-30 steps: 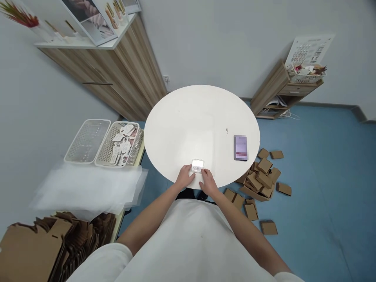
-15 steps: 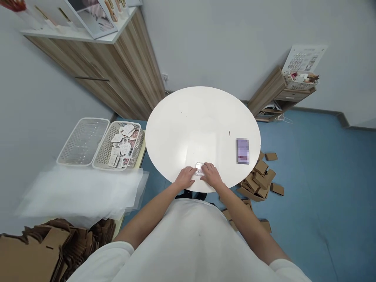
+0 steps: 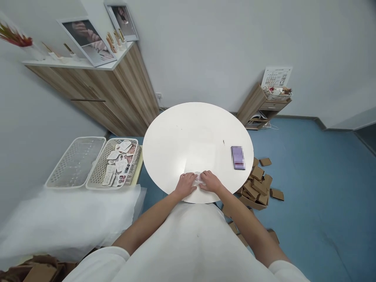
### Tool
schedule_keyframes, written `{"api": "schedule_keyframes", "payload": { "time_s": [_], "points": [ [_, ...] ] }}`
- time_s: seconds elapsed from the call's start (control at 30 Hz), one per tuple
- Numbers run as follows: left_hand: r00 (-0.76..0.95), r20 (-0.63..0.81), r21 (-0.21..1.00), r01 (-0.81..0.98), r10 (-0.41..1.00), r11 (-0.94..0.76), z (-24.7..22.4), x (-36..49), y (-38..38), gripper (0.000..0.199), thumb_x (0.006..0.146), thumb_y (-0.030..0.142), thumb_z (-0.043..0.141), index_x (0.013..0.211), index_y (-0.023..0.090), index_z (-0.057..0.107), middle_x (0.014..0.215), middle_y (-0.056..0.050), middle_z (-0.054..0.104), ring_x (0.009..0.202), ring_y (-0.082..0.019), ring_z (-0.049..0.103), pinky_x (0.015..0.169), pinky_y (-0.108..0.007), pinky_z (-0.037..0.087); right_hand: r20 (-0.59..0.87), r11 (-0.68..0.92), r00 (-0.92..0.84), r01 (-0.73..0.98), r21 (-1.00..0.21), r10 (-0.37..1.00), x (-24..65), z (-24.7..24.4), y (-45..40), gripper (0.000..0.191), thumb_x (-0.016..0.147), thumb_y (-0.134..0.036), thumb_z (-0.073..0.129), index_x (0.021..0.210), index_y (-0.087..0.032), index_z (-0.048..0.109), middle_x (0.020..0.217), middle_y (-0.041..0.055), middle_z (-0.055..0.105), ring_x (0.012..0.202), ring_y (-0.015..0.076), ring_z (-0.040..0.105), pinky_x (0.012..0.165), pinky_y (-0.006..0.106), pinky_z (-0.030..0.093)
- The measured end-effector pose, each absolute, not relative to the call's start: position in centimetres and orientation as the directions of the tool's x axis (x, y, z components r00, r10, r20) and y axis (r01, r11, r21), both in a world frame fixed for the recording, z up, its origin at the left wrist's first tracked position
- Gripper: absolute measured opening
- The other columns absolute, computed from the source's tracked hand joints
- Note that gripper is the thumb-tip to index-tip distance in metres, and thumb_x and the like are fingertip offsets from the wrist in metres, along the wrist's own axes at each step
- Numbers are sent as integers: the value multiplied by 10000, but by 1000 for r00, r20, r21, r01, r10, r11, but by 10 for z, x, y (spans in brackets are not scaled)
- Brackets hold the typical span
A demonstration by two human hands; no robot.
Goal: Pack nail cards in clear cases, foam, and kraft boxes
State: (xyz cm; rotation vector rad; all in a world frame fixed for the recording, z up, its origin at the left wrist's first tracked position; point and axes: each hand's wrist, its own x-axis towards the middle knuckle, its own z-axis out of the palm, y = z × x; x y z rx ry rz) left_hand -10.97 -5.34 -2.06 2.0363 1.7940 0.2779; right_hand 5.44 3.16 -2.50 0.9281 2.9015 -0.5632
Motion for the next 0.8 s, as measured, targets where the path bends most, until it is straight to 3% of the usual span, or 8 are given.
{"api": "schedule_keyframes", "payload": {
  "time_s": [0.1,0.23,0.4,0.53,0.8],
  "points": [
    [170,-109,457,884,979,-102,-17,-109,-47,317,753,185,485,1062,256,477,1097,-35,531,1042,-193,459,897,-371,285,-103,736,-824,548,-397,558,62,-21,29,343,727,-375,538,1000,-168,521,1065,113,531,1031,260,454,843,390,393],
    [165,-122,483,871,979,-86,-13,-110,-37,298,736,165,500,1022,247,514,1035,-25,569,987,-188,497,899,-383,288,-44,649,-749,600,-467,661,72,-22,16,555,689,-380,592,1183,-191,425,1264,125,413,1182,297,349,929,455,331],
    [188,-181,576,816,965,-50,-9,-121,-24,246,782,261,484,1021,250,543,1026,-22,588,930,-178,542,881,-361,337,-47,474,-641,612,-633,766,77,-29,14,370,806,-151,351,1153,-211,466,1141,71,536,1046,190,498,855,358,428],
    [191,-204,678,735,960,-2,-5,-130,-18,291,812,367,434,1039,223,549,1027,-26,602,908,-170,556,802,-295,410,-79,353,-586,584,-731,806,78,-26,24,341,822,-205,346,1134,-226,483,1117,42,568,1008,174,535,854,346,435],
    [202,-333,768,624,921,141,-11,-139,-28,300,810,402,377,901,225,602,926,-11,641,860,-179,566,743,-282,432,-282,147,-538,621,-770,794,78,-21,9,271,826,-270,357,1063,-260,487,955,23,632,894,191,588,749,330,454]
  ]
}}
